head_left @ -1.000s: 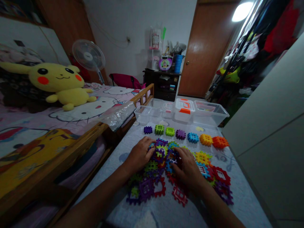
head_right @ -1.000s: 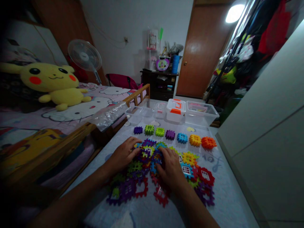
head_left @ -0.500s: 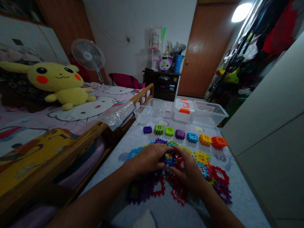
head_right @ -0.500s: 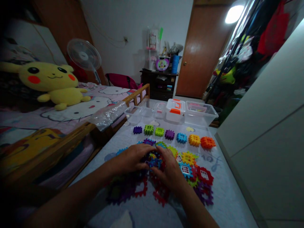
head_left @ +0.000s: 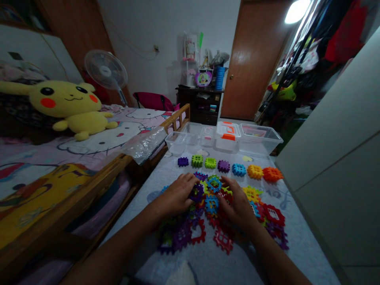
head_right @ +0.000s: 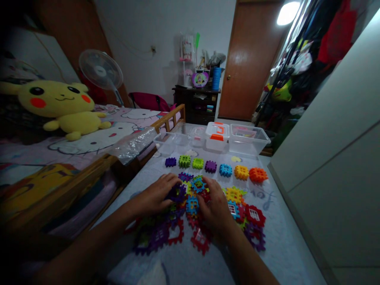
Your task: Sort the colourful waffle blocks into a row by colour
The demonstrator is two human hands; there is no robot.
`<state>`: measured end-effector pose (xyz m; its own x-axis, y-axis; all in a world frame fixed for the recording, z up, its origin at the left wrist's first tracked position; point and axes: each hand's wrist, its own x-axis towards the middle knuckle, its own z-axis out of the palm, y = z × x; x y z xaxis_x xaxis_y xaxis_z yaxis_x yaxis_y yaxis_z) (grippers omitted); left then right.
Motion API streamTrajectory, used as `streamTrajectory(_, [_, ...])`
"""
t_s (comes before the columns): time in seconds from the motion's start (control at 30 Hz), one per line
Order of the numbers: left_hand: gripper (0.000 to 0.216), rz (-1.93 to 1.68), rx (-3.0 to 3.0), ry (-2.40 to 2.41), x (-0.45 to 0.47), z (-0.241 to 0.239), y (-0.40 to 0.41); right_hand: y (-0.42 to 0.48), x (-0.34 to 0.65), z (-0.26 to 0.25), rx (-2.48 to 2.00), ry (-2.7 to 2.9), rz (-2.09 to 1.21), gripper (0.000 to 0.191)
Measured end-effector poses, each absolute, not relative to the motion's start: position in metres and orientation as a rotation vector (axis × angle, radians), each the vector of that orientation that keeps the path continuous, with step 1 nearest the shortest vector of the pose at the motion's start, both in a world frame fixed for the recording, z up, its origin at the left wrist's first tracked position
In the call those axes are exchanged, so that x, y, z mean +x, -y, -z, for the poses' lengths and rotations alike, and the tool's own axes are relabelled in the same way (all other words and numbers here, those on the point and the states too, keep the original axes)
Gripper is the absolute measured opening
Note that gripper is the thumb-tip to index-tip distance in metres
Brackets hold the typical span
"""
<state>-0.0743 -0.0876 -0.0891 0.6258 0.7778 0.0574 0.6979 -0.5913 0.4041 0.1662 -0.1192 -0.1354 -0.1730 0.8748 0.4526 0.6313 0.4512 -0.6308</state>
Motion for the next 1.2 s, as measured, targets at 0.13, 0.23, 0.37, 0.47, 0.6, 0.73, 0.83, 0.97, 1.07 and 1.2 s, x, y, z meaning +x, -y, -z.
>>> streamTrajectory(0.13, [0.059, -0.175, 2.54, -1.276, -0.066, 0.093, 0.095, 0.12, 0.163, 0.138, -1.277, 1.878, -0.391, 0.045])
streamTrajectory(0.23, [0.06, -0.104, 2.577, -1.336, -0.061, 0.092, 0.094, 0.119, 0.163, 0.139, -1.281, 1.868, -0.394, 0.045])
streamTrajectory(0.37, [0.052, -0.058, 2.63, -1.362, -0.056, 0.086, 0.093, 0.118, 0.164, 0.142, -1.266, 1.889, -0.371, 0.045])
streamTrajectory(0.47, [0.041, -0.05, 2.659, -1.385, -0.054, 0.083, 0.092, 0.119, 0.164, 0.141, -1.24, 1.95, -0.348, 0.046])
streamTrajectory(0.6, [0.039, -0.044, 2.705, -1.363, -0.054, 0.082, 0.088, 0.122, 0.162, 0.137, -1.207, 2.064, -0.32, 0.045])
streamTrajectory(0.73, [0.036, -0.042, 2.767, -1.33, -0.054, 0.081, 0.085, 0.124, 0.157, 0.133, -1.193, 2.123, -0.31, 0.041])
streamTrajectory(0.83, [0.035, -0.082, 2.812, -1.322, -0.051, 0.082, 0.084, 0.124, 0.154, 0.133, -1.195, 2.134, -0.299, 0.04])
streamTrajectory(0.97, [0.036, -0.136, 2.855, -1.329, -0.046, 0.086, 0.081, 0.124, 0.153, 0.136, -1.185, 2.138, -0.299, 0.042])
streamTrajectory(1.07, [0.037, -0.161, 2.875, -1.341, -0.045, 0.089, 0.076, 0.124, 0.155, 0.139, -1.204, 2.129, -0.305, 0.044])
streamTrajectory(1.2, [0.04, -0.232, 2.857, -1.324, -0.047, 0.091, 0.072, 0.123, 0.155, 0.145, -1.24, 2.07, -0.323, 0.054])
